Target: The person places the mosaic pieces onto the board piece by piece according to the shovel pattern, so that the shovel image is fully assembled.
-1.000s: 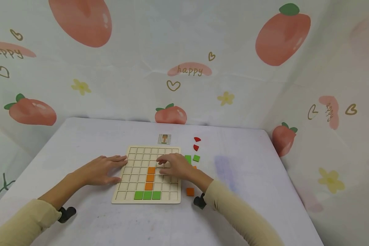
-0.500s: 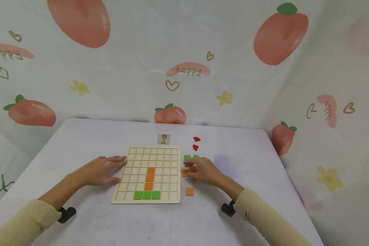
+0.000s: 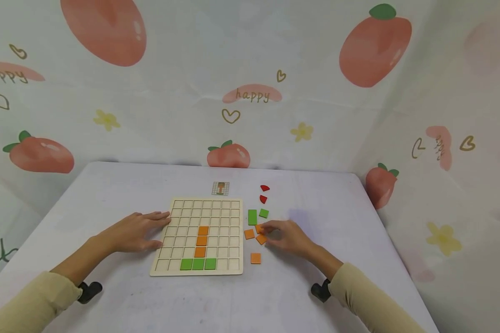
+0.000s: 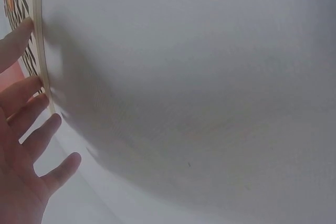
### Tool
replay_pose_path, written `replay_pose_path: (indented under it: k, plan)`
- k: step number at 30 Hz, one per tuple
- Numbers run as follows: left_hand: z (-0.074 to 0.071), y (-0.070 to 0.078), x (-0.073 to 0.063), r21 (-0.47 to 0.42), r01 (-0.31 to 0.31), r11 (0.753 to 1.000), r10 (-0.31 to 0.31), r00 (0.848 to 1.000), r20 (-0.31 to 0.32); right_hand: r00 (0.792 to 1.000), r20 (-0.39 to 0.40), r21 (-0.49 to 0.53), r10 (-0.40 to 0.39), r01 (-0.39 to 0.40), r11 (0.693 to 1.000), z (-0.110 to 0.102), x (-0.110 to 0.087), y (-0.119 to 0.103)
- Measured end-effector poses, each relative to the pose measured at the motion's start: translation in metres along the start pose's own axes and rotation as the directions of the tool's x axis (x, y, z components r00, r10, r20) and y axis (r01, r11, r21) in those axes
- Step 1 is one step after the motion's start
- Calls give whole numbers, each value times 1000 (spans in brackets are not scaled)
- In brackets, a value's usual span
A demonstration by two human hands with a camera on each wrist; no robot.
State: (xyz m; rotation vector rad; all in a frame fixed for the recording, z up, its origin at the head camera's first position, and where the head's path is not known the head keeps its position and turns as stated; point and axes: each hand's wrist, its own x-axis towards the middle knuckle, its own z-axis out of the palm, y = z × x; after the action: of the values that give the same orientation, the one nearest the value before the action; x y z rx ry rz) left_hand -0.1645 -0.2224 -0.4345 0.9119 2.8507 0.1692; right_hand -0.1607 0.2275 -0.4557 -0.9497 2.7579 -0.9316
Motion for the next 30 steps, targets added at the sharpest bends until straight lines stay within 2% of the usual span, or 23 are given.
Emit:
replay_pose_path:
  k: [9, 30]
  plan:
    - [0, 0, 0, -12, 20, 1000, -20, 1000, 14, 1000, -6, -3, -21, 21, 1000, 3, -2, 1]
    - [1, 0, 0, -7, 14, 1000, -14, 1000, 2, 1000, -9, -11, -12, 12, 1000, 3, -4, 2]
